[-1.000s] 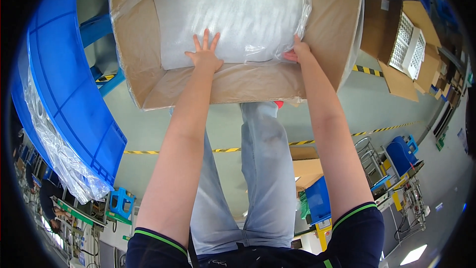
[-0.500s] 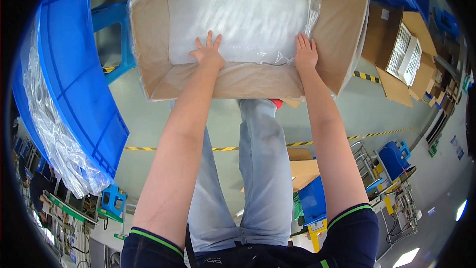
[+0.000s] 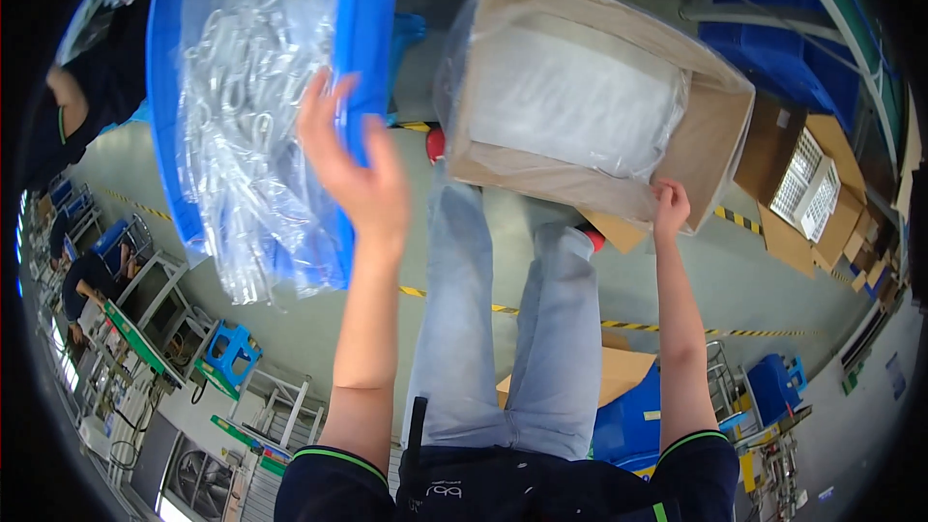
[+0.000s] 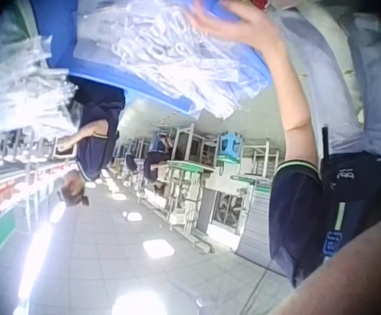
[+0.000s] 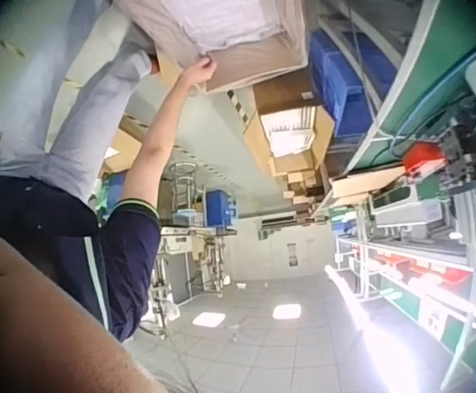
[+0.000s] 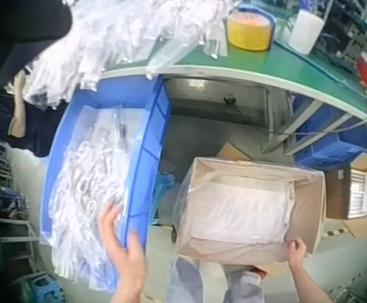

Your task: The person packs plastic-wrapped electronic components into a cardboard box by hand.

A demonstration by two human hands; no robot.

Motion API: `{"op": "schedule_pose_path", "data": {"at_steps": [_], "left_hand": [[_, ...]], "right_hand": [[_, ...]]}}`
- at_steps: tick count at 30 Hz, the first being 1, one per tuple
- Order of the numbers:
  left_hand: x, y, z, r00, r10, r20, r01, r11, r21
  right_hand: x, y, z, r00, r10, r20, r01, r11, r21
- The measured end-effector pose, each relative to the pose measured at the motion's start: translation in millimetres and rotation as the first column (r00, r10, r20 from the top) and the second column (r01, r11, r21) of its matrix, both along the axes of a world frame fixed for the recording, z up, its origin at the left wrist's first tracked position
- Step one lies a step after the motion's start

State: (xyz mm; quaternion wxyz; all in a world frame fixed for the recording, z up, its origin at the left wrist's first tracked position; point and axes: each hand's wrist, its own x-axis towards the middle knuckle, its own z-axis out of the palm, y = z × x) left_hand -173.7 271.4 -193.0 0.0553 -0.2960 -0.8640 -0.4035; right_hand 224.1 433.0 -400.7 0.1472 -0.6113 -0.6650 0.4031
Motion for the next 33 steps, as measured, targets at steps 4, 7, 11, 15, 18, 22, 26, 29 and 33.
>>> {"op": "schedule_pose_path", "data": {"at_steps": [4, 7, 11, 15, 18, 22, 26, 29, 33], "left_hand": [[-103, -65, -32, 0.971, 0.168, 0.171, -0.163, 0.986, -0.041], [-151, -90, -81, 0.867, 0.195, 0.459, -0.124, 0.976, -0.181], [-178, -55, -133, 0.825, 0.235, 0.514, -0.026, 0.924, -0.382], [-201, -16, -142, 0.902, 0.316, 0.293, -0.050, 0.752, -0.658], [-212, -9, -127, 0.822, 0.326, 0.467, -0.019, 0.835, -0.549], [-160, -27, -38, 0.697, -0.063, 0.715, -0.072, 0.985, 0.157], [-39, -51, 73, 0.329, -0.363, 0.872, 0.280, 0.919, 0.277], [33, -50, 71, 0.081, -0.381, 0.921, 0.731, 0.650, 0.205], [108, -47, 19, -0.227, -0.291, 0.929, 0.523, 0.769, 0.368]], "right_hand": [[-20, -24, 5, 0.973, -0.189, -0.132, 0.162, 0.969, -0.188], [-44, -47, 13, 0.994, -0.112, -0.012, 0.106, 0.964, -0.245], [-71, -59, 18, 0.987, 0.041, 0.158, 0.006, 0.959, -0.284], [-98, -64, 17, 0.998, -0.065, 0.020, 0.068, 0.927, -0.369], [-115, -69, 20, 0.999, 0.052, -0.013, -0.053, 0.948, -0.314], [-148, -70, 74, 0.937, -0.177, -0.302, 0.037, 0.909, -0.416], [-212, -79, 193, 0.720, -0.374, -0.585, -0.292, 0.601, -0.744], [-241, -81, 218, 0.541, -0.521, -0.660, -0.430, 0.503, -0.750], [-205, -47, 186, 0.715, -0.448, -0.537, -0.264, 0.538, -0.801]]}}
